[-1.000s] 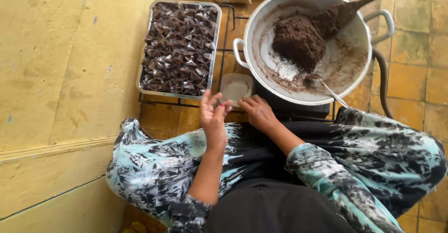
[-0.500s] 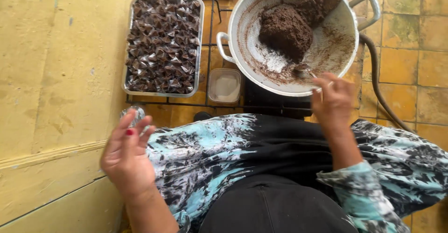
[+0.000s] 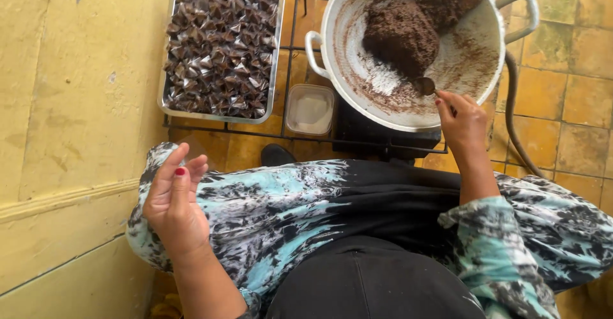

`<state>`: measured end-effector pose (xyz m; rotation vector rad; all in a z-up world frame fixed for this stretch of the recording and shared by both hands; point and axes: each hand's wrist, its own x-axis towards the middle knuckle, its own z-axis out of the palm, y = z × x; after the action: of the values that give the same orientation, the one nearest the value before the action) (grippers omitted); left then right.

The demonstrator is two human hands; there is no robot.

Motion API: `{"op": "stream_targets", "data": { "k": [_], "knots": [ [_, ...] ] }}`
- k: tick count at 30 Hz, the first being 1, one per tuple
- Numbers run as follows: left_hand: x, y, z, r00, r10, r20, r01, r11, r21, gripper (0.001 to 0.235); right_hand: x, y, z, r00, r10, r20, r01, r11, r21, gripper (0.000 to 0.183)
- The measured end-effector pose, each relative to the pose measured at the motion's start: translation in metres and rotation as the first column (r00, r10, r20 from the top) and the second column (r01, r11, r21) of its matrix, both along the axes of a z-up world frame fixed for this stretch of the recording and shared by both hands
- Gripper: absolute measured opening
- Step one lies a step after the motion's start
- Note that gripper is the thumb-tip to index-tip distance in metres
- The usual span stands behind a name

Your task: Packaging small portions of a dark sweet paste into individual plastic wrappers

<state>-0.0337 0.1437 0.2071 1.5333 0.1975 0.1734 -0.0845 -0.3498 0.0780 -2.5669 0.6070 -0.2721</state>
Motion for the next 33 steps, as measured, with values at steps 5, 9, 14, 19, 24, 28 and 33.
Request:
{"op": "stream_targets", "data": {
  "k": [5,9,14,19,24,28,33],
  "knots": [
    [-0.005,0.031,-0.012,0.995,0.095,-0.038,-0.096,0.995,-0.027,0.028,0.014,-0.001,-0.031,0.988,0.101,0.116,-0.105,0.994,0.027,0.013],
    [-0.007,0.037,-0.013,0.992,0.119,-0.035,-0.118,0.993,0.009,0.028,0.020,0.005,-0.023,0.961,0.196,0.195,-0.164,0.972,-0.170,0.009],
    [-0.006,0.033,-0.017,0.995,0.097,-0.030,-0.096,0.995,0.024,0.027,0.027,0.013,-0.018,0.909,0.318,0.270,-0.151,0.855,-0.496,0.018],
    [-0.005,0.030,-0.027,0.991,0.039,0.126,-0.041,0.999,0.017,0.027,0.040,0.024,-0.029,0.920,0.364,0.145,-0.183,0.726,-0.663,0.016],
    [-0.005,0.031,-0.027,0.991,0.035,0.128,-0.040,0.998,0.041,0.026,0.062,0.023,-0.042,0.878,0.458,0.136,-0.174,0.572,-0.801,0.015],
    [-0.005,0.032,-0.027,0.990,0.038,0.136,-0.045,0.998,0.051,0.026,0.073,0.017,-0.057,0.861,0.495,0.116,-0.186,0.518,-0.835,0.018],
    [-0.005,0.031,-0.027,0.991,0.043,0.129,-0.049,0.998,0.043,0.026,0.075,0.009,-0.070,0.876,0.477,0.064,-0.223,0.521,-0.824,0.012]
  ]
}}
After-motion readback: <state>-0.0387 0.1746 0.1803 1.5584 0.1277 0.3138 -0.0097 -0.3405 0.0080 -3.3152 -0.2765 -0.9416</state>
